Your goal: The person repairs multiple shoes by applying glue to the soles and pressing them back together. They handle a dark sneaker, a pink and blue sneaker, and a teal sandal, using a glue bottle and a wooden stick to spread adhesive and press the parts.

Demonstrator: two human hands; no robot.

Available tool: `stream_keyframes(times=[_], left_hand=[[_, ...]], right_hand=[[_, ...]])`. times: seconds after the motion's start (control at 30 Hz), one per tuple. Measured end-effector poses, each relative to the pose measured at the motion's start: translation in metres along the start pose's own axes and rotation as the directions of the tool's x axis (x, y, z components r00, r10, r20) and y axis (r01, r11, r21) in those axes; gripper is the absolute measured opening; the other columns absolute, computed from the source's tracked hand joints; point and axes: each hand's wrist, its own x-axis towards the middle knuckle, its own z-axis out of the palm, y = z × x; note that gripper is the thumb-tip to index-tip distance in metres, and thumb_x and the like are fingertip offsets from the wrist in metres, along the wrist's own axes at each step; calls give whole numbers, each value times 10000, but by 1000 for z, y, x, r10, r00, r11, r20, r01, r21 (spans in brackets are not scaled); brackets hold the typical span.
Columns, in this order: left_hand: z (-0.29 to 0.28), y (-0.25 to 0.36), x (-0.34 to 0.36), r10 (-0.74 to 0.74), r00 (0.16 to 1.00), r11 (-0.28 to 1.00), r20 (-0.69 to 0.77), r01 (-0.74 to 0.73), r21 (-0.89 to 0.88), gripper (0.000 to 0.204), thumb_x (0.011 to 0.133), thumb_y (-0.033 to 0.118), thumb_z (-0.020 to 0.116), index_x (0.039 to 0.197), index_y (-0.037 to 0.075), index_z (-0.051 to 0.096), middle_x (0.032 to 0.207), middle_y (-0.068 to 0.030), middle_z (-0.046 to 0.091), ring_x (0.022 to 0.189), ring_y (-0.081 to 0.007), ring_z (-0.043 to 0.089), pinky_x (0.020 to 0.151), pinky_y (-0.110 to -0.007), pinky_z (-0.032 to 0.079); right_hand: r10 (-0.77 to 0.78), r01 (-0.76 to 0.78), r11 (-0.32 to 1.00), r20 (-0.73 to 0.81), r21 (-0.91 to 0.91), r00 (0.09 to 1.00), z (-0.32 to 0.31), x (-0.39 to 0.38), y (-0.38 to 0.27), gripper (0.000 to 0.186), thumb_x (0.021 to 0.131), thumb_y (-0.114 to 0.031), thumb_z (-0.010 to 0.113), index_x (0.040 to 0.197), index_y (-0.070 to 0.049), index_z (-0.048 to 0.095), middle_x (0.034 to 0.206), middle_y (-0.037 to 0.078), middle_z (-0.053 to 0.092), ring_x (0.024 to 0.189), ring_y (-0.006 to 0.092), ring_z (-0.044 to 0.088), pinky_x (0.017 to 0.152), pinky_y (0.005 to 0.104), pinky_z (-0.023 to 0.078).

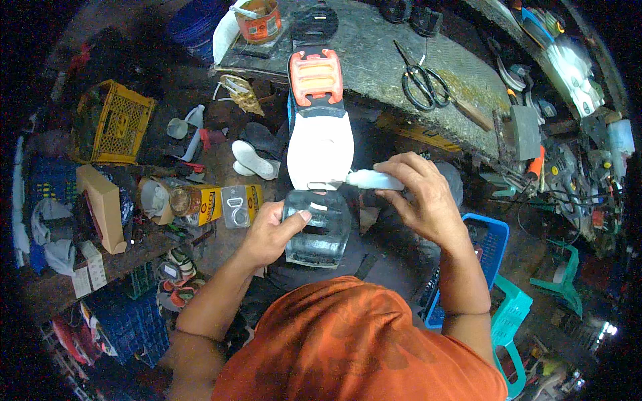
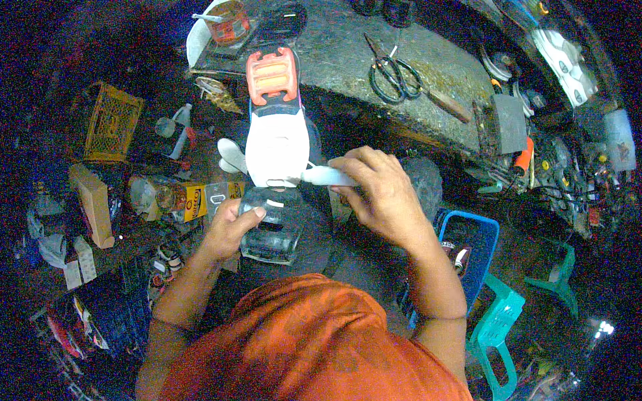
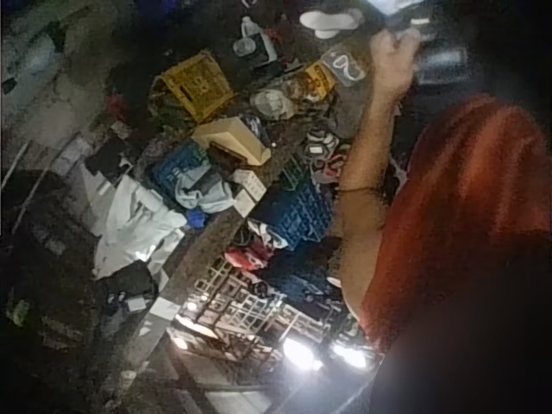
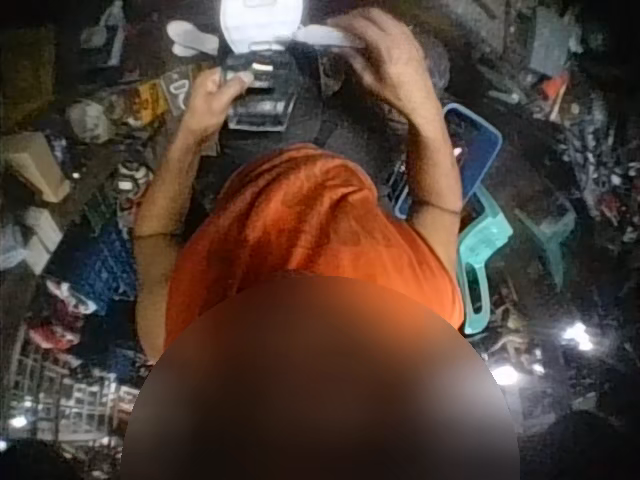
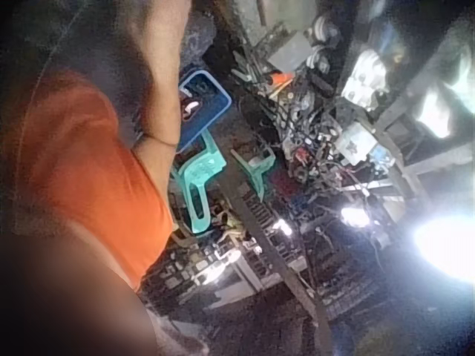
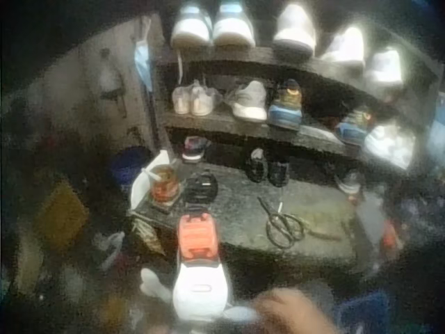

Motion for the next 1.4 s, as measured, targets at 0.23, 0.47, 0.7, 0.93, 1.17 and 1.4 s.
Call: stream_keyframes(times=[0.23, 0.47, 0.7, 0.93, 1.17, 1.4], left_hand=[[0, 6, -4, 26, 1000, 1000, 15, -26, -14, 337, 1019, 186, 587, 1285, -7, 660, 1107, -46, 730, 956, -111, 662, 874, -305, 534], [-4, 7, -3, 153, 982, 988, 115, -153, -9, 390, 1016, 123, 538, 1370, -27, 604, 1173, -71, 718, 1066, -129, 645, 964, -311, 508], [-3, 8, -9, 217, 966, 976, 139, -217, -14, 402, 998, 157, 568, 1349, -36, 612, 1341, -140, 646, 1209, -190, 620, 1060, -355, 467], [-3, 13, -13, 187, 965, 978, 181, -200, 55, 437, 1011, 228, 555, 1340, -53, 613, 1344, -152, 645, 1172, -207, 647, 1016, -348, 499], [-10, -1, 9, -80, 959, 735, 271, 241, -634, 875, 960, 675, 528, 1376, -95, 524, 1254, -228, 685, 1094, -296, 716, 929, -428, 598], [-5, 16, 18, -99, 981, 911, 170, 158, -381, 493, 957, 243, 691, 1338, -44, 567, 1194, -171, 719, 1056, -252, 720, 943, -422, 592]], right_hand=[[15, -15, 998, 1, 69, 1000, 0, -9, 7, 363, 787, -70, 799, 1140, -75, 713, 1101, 109, 673, 1069, 332, 641, 920, 430, 504], [-8, 8, 1000, 17, -23, 1000, 2, -12, 3, 373, 782, -72, 798, 1145, -86, 712, 1107, 108, 678, 1062, 332, 644, 916, 419, 505], [283, -292, 774, 104, 563, 953, 11, -33, 22, 358, 887, -176, 792, 1202, -57, 671, 1136, 76, 692, 1056, 209, 656, 928, 351, 512], [-228, -474, -167, 433, 865, 872, 62, -69, -16, 442, 863, -149, 840, 1243, -29, 648, 1201, 63, 674, 1178, 187, 626, 1040, 356, 479], [-171, -347, 100, 360, 932, 917, 69, -68, -40, 368, 909, -180, 804, 1224, -41, 674, 1155, 51, 693, 1121, 162, 630, 1000, 335, 483], [-339, -287, 483, 479, 827, 810, 45, -64, -28, 380, 894, -218, 807, 1221, -58, 699, 1202, 117, 705, 1156, 248, 652, 1026, 376, 483]])
